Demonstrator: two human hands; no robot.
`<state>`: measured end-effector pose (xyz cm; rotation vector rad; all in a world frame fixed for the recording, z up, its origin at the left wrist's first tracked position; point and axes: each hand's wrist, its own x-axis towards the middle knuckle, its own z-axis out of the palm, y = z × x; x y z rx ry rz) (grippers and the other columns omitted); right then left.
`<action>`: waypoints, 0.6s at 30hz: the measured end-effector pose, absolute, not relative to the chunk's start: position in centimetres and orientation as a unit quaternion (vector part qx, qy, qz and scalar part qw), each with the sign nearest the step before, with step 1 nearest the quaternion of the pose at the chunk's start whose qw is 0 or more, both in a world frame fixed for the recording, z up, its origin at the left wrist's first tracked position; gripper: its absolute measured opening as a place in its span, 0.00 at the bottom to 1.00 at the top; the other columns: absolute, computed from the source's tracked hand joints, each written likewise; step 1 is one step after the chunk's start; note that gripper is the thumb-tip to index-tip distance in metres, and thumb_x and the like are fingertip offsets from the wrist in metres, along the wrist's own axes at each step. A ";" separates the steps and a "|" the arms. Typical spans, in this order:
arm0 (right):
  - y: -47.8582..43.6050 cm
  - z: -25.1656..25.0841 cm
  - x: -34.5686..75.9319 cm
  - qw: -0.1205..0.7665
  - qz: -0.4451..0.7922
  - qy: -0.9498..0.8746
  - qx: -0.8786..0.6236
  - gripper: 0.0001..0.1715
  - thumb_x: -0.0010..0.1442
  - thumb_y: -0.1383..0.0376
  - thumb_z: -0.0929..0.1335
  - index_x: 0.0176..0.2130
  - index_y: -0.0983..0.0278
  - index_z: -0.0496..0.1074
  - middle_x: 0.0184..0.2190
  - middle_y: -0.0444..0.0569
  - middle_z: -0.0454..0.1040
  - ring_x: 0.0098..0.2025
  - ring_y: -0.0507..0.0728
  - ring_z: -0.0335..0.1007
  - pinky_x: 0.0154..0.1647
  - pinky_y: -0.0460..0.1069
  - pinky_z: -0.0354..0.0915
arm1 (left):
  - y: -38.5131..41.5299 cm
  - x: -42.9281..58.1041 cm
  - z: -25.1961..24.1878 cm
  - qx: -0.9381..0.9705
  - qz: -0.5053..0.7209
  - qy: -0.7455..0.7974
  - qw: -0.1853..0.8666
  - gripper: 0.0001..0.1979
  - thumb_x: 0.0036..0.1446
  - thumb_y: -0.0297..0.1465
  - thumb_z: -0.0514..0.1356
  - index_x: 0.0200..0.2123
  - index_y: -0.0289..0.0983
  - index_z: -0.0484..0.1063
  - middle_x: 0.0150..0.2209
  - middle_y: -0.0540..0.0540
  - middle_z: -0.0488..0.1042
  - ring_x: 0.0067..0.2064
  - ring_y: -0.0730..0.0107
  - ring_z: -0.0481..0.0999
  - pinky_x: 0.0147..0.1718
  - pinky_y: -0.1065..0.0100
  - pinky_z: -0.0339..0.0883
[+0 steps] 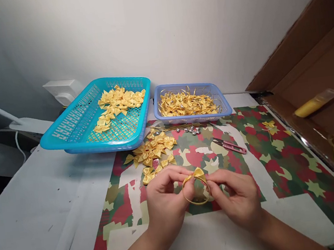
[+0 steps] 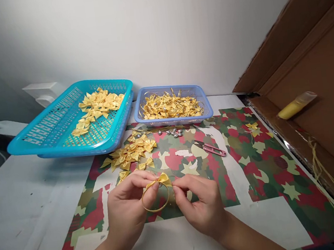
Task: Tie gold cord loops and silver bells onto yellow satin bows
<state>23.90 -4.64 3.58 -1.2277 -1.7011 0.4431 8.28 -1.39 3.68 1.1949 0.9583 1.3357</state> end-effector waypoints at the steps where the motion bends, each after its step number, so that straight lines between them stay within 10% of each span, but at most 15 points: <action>1: -4.6 3.6 23.9 0.477 0.182 -0.698 -0.502 0.10 0.57 0.74 0.65 0.33 0.60 0.73 0.22 0.43 0.74 0.19 0.50 0.65 0.19 0.45 0.62 | -1.5 8.2 3.6 0.514 0.562 0.395 0.514 0.07 0.49 0.23 0.66 0.23 0.39 0.74 0.28 0.49 0.77 0.33 0.68 0.76 0.35 0.68 0.70; 18: -4.7 4.0 23.8 0.475 0.184 -0.703 -0.496 0.10 0.57 0.74 0.65 0.33 0.60 0.72 0.19 0.43 0.72 0.19 0.51 0.66 0.19 0.46 0.63 | -1.7 8.0 3.4 0.600 0.585 0.357 0.412 0.13 0.43 0.17 0.67 0.27 0.41 0.75 0.30 0.50 0.79 0.32 0.67 0.77 0.37 0.64 0.72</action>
